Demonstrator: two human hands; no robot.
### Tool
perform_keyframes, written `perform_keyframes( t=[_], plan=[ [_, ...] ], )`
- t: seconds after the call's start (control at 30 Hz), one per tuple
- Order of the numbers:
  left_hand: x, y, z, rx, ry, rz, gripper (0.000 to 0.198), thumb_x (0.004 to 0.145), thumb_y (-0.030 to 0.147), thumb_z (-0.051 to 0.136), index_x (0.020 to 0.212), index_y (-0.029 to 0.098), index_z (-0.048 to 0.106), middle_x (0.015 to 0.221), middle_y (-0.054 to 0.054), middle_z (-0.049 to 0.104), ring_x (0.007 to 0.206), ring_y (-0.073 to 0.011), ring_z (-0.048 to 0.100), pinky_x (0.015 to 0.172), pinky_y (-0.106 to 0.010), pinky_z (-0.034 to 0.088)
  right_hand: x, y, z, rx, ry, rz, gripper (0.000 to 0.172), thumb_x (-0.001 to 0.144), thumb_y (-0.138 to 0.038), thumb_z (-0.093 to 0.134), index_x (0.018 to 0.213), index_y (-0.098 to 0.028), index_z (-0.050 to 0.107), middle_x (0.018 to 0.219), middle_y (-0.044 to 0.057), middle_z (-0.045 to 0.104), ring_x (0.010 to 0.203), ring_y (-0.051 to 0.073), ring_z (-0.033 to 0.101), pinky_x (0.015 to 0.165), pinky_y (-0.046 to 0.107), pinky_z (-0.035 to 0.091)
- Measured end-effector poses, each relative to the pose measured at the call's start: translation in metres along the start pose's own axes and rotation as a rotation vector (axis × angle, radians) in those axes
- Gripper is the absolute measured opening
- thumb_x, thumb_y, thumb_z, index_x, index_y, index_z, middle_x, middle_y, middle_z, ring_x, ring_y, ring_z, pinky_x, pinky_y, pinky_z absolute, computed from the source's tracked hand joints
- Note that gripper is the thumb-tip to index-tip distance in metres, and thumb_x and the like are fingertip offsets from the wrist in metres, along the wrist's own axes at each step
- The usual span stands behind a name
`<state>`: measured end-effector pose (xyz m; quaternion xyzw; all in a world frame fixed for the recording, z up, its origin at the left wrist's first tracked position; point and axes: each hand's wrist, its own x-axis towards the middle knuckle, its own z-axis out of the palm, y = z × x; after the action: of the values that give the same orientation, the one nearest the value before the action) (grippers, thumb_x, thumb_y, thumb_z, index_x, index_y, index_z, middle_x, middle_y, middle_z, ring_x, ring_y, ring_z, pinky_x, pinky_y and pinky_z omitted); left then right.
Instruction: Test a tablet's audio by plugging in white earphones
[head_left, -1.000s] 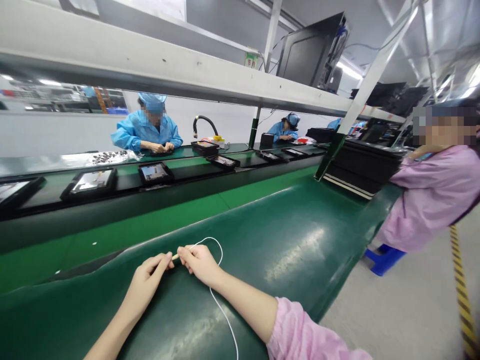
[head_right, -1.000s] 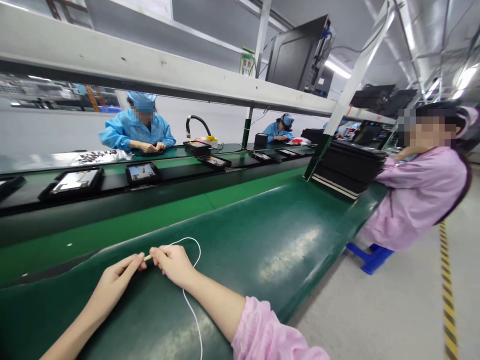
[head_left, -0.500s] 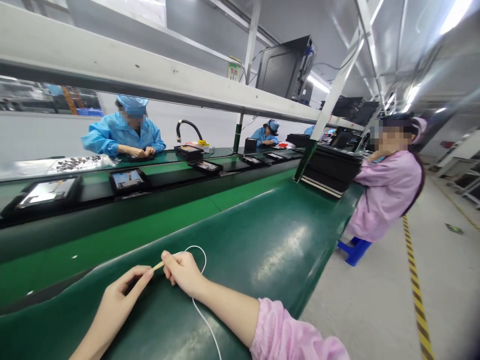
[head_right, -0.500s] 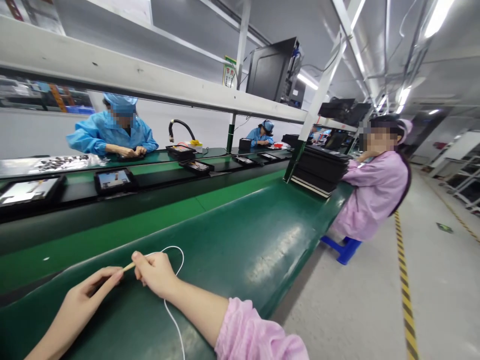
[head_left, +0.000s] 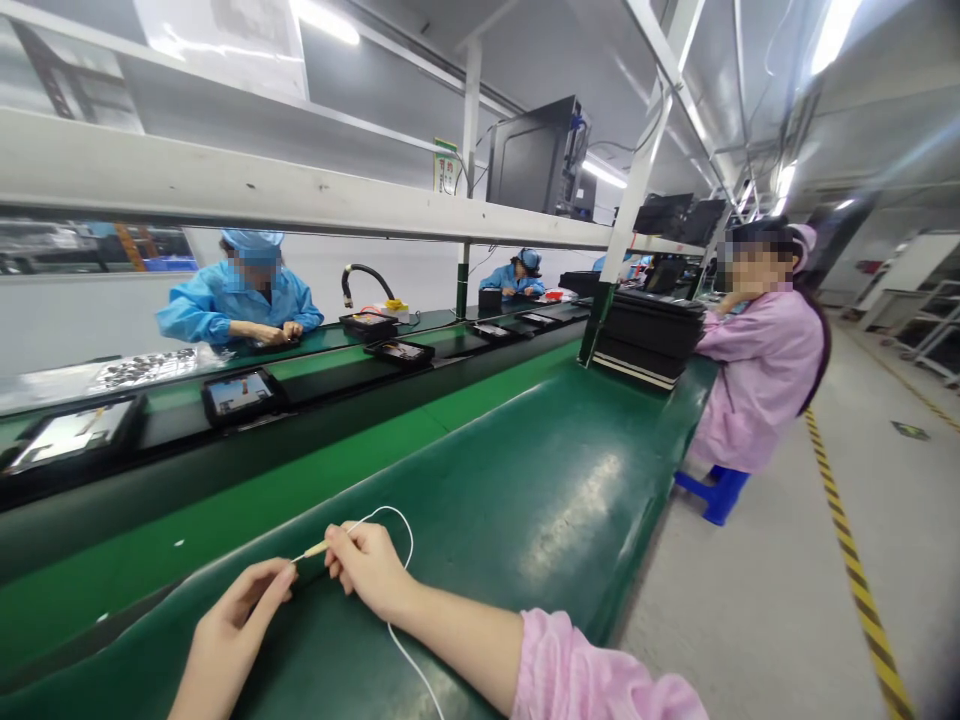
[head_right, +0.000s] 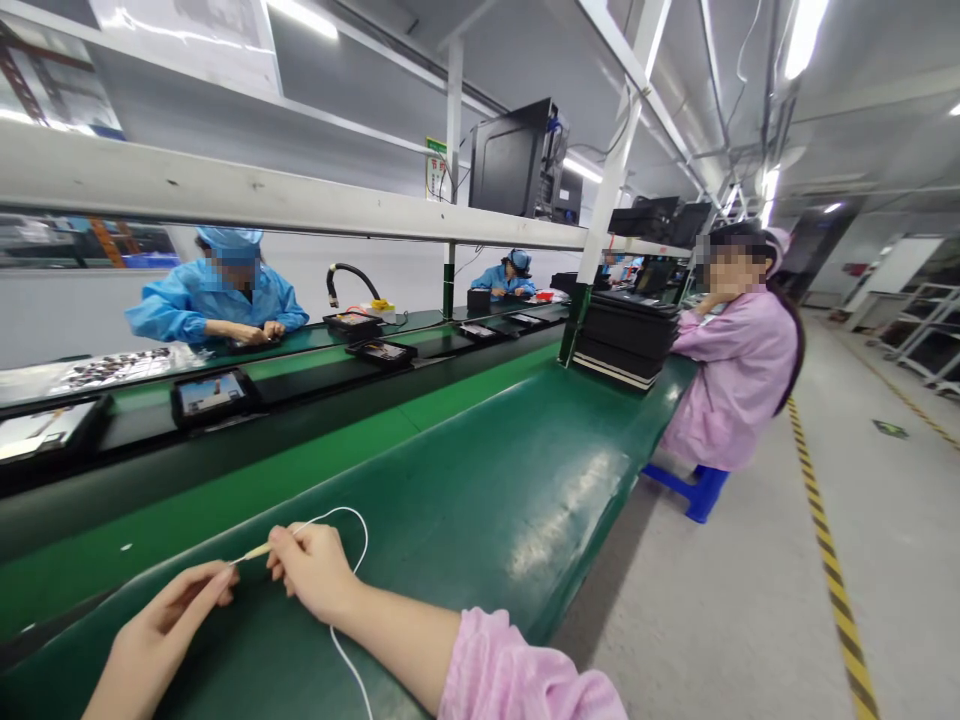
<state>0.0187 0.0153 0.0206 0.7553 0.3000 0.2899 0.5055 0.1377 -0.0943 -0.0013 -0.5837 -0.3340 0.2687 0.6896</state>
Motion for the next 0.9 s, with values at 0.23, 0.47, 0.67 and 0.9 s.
perform_keyframes(
  t=[0.23, 0.47, 0.67, 0.9],
  plan=[
    [-0.002, 0.004, 0.000, -0.072, 0.095, -0.058, 0.060, 0.034, 0.071, 0.077, 0.062, 0.019, 0.069, 0.079, -0.007, 0.073, 0.075, -0.0254, 0.069, 0.071, -0.030, 0.058, 0.000, 0.001, 0.000, -0.034, -0.020, -0.011, 0.030, 0.097, -0.035, 0.057, 0.076, -0.014, 0.061, 0.058, -0.005, 0.052, 0.037, 0.005, 0.039, 0.037, 0.016, 0.028],
    [-0.001, 0.000, -0.001, -0.082, 0.075, -0.054, 0.046, 0.040, 0.058, 0.078, 0.064, 0.021, 0.072, 0.078, -0.005, 0.074, 0.080, -0.0269, 0.070, 0.073, -0.030, 0.059, -0.004, -0.011, 0.001, -0.076, -0.045, 0.034, 0.016, 0.095, -0.015, 0.053, 0.099, -0.014, 0.068, 0.065, -0.005, 0.057, 0.040, 0.005, 0.041, 0.040, 0.015, 0.031],
    [0.000, -0.013, -0.002, -0.008, -0.008, 0.074, 0.038, 0.050, 0.058, 0.076, 0.059, 0.022, 0.071, 0.095, -0.007, 0.075, 0.096, -0.0309, 0.068, 0.089, -0.035, 0.056, -0.003, -0.009, 0.001, -0.059, -0.085, 0.017, 0.020, 0.094, -0.015, 0.050, 0.092, -0.012, 0.069, 0.057, -0.006, 0.054, 0.040, 0.005, 0.041, 0.042, 0.016, 0.032],
    [0.003, -0.029, -0.007, 0.043, -0.087, 0.171, 0.030, 0.061, 0.053, 0.074, 0.067, 0.024, 0.076, 0.120, -0.005, 0.068, 0.102, -0.0295, 0.067, 0.097, -0.036, 0.052, -0.002, -0.002, 0.001, -0.009, -0.129, 0.016, 0.015, 0.087, -0.018, 0.062, 0.098, -0.015, 0.071, 0.071, -0.003, 0.064, 0.044, 0.006, 0.048, 0.049, 0.017, 0.039]
  ],
)
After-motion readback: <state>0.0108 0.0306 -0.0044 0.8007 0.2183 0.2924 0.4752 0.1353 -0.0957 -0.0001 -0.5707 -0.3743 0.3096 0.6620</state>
